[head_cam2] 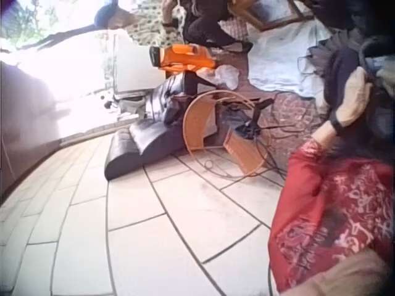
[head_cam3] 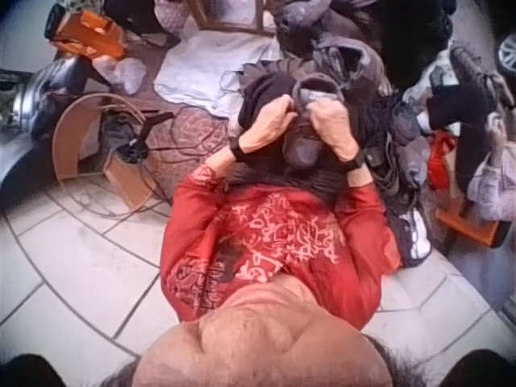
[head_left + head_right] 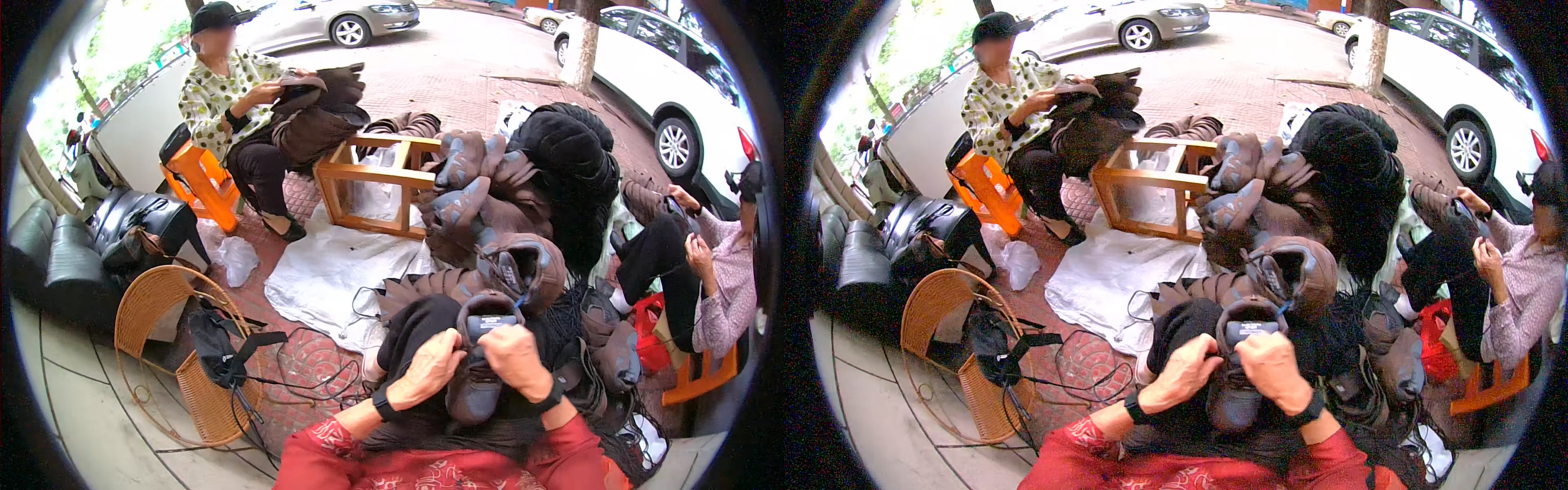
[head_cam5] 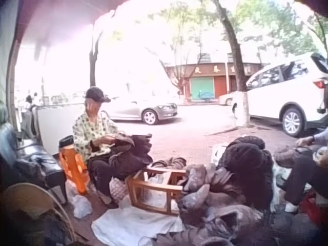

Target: Insert laces into a pair of brown leather shoes.

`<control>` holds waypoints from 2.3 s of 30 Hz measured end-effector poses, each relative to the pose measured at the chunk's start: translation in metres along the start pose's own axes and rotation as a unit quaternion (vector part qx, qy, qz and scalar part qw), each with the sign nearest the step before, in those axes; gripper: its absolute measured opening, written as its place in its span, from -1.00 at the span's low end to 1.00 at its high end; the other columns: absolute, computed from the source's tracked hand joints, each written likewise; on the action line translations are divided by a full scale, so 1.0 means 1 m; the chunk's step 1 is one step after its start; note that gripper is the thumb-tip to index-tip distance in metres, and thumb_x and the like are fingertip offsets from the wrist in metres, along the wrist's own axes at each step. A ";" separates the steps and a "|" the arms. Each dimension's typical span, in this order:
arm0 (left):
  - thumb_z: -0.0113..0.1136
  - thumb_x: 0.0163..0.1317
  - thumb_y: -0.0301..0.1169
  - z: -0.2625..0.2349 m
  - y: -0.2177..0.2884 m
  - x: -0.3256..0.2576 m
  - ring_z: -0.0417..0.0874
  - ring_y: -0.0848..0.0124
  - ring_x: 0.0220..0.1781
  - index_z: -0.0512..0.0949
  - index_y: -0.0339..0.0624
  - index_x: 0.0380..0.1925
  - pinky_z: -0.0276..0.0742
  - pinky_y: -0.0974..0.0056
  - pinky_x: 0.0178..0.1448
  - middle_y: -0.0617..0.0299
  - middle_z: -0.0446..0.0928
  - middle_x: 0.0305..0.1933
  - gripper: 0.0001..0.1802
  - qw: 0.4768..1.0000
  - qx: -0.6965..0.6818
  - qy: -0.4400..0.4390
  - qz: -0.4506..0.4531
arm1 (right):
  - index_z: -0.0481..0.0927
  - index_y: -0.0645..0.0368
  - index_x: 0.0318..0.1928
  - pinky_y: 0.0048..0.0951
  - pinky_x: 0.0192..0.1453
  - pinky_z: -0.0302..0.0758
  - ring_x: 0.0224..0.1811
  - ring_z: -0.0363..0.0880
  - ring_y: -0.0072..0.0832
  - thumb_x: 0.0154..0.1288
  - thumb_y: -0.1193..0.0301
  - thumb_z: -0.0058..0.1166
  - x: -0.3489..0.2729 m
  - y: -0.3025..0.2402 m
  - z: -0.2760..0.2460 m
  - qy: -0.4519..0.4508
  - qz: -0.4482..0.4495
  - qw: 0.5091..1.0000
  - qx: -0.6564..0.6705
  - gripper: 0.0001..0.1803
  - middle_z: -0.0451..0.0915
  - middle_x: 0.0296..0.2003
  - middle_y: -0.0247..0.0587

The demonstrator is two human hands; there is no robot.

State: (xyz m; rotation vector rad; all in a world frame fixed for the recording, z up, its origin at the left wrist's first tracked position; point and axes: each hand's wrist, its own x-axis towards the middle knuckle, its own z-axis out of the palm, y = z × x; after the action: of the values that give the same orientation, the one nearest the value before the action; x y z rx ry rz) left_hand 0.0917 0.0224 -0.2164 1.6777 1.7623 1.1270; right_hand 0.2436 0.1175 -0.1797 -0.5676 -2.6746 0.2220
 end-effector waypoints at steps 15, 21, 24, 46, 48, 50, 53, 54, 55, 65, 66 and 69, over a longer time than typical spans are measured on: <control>0.12 -0.02 -0.54 0.036 0.005 0.040 0.53 0.12 -0.25 0.50 -0.17 -0.31 0.49 0.21 -0.19 0.10 0.44 -0.28 -0.80 0.975 0.001 -0.038 0.218 | 0.43 -0.02 0.01 -0.22 0.19 0.28 0.10 0.23 -0.03 -0.27 0.37 0.34 -0.018 0.044 -0.043 -0.060 0.086 0.988 0.117 -0.33 0.19 0.12 0.02; 0.16 -0.01 -0.40 0.044 0.013 0.044 0.52 0.21 -0.31 0.50 -0.11 -0.36 0.47 0.23 -0.29 0.18 0.41 -0.37 -0.83 0.975 0.076 -0.054 0.202 | 0.45 0.07 -0.19 -0.23 0.16 0.31 0.09 0.27 -0.05 -0.33 0.31 0.38 -0.017 0.074 -0.027 -0.093 -0.009 0.982 0.162 -0.43 0.24 0.09 0.03; 0.17 -0.01 -0.39 0.047 0.013 0.041 0.52 0.23 -0.31 0.51 -0.09 -0.36 0.46 0.22 -0.27 0.20 0.40 -0.39 -0.83 0.975 0.095 -0.065 0.188 | 0.43 0.09 -0.25 -0.23 0.13 0.33 0.07 0.28 -0.07 -0.31 0.27 0.37 -0.017 0.076 -0.018 -0.093 -0.027 0.985 0.146 -0.47 0.28 0.04 -0.06; 0.20 -0.11 -0.53 -0.002 0.011 0.030 0.41 0.24 -0.25 0.53 -0.18 -0.49 0.29 0.20 -0.10 0.20 0.43 -0.44 -0.89 0.980 0.062 0.053 0.183 | 0.54 0.14 -0.35 -0.32 -0.16 0.39 -0.28 0.43 -0.26 0.04 0.38 0.09 -0.020 0.014 0.006 0.068 0.075 0.966 0.238 -0.85 0.50 -0.41 -0.21; 0.16 -0.06 -0.51 -0.007 0.013 0.030 0.40 0.23 -0.22 0.54 -0.19 -0.46 0.30 0.20 -0.08 0.18 0.44 -0.41 -0.90 0.976 0.061 0.053 0.202 | 0.53 0.14 -0.38 -0.31 -0.20 0.39 -0.31 0.44 -0.26 0.04 0.37 0.08 -0.022 0.011 0.002 0.061 0.071 0.970 0.225 -0.86 0.50 -0.43 -0.22; 0.07 0.02 -0.49 -0.008 0.010 0.035 0.38 0.19 -0.16 0.56 -0.21 -0.37 0.30 0.20 -0.02 0.13 0.44 -0.33 -0.85 0.976 0.059 0.051 0.206 | 0.48 0.12 -0.50 -0.30 -0.27 0.38 -0.39 0.43 -0.27 0.02 0.33 0.07 -0.028 0.002 -0.005 0.064 0.002 0.973 0.221 -0.86 0.46 -0.51 -0.26; 0.17 -0.05 -0.43 0.009 -0.007 0.054 0.41 0.22 -0.17 0.55 -0.15 -0.38 0.28 0.17 -0.11 0.21 0.47 -0.34 -0.82 0.963 0.140 0.071 0.217 | 0.36 0.08 -0.61 -0.32 -0.32 0.38 -0.43 0.38 -0.33 -0.02 0.32 0.10 -0.034 -0.050 -0.015 0.045 -0.184 0.944 0.269 -0.78 0.33 -0.59 -0.31; 0.18 -0.07 -0.43 0.013 -0.006 0.058 0.42 0.23 -0.17 0.55 -0.15 -0.36 0.30 0.18 -0.12 0.22 0.49 -0.32 -0.80 0.963 0.172 0.046 0.202 | 0.39 0.10 -0.58 -0.34 -0.30 0.39 -0.40 0.39 -0.32 0.00 0.34 0.10 -0.038 -0.054 -0.018 0.012 -0.151 0.941 0.303 -0.81 0.35 -0.56 -0.29; 0.18 -0.05 -0.41 0.017 -0.010 0.063 0.43 0.21 -0.19 0.55 -0.15 -0.34 0.30 0.18 -0.12 0.19 0.50 -0.36 -0.79 0.962 0.180 0.034 0.203 | 0.42 0.13 -0.55 -0.35 -0.29 0.40 -0.37 0.40 -0.32 0.02 0.36 0.10 -0.041 -0.053 -0.021 -0.021 -0.119 0.934 0.337 -0.84 0.36 -0.54 -0.28; 0.23 0.03 -0.42 0.003 -0.010 0.077 0.52 0.47 -0.19 0.54 -0.29 -0.21 0.40 0.39 -0.07 0.21 0.56 -0.25 -0.70 0.930 -0.317 -0.163 -0.087 | 0.53 0.17 -0.40 -0.33 -0.32 0.46 -0.38 0.51 -0.28 0.06 0.46 0.07 -0.032 -0.010 0.003 0.125 0.203 0.965 0.108 -0.92 0.45 -0.45 -0.19; 0.22 0.05 -0.40 0.001 -0.010 0.076 0.52 0.47 -0.21 0.53 -0.30 -0.19 0.40 0.37 -0.08 0.20 0.57 -0.25 -0.69 0.934 -0.305 -0.171 -0.075 | 0.52 0.16 -0.40 -0.32 -0.33 0.46 -0.37 0.52 -0.28 0.05 0.45 0.08 -0.031 -0.011 0.005 0.128 0.208 0.965 0.095 -0.92 0.45 -0.45 -0.20; 0.17 0.10 -0.36 -0.004 -0.009 0.082 0.53 0.45 -0.22 0.51 -0.33 -0.18 0.41 0.34 -0.09 0.20 0.57 -0.25 -0.68 0.957 -0.217 -0.190 -0.015 | 0.51 0.14 -0.42 -0.31 -0.36 0.46 -0.38 0.51 -0.30 0.03 0.45 0.08 -0.031 -0.014 0.007 0.138 0.200 0.968 0.061 -0.93 0.44 -0.45 -0.22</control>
State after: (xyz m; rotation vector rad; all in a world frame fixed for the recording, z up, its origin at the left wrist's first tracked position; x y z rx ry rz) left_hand 0.0707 0.1014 -0.2048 1.4700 1.1952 1.0042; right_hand 0.2618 0.0917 -0.1939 -1.0163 -2.2411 0.3858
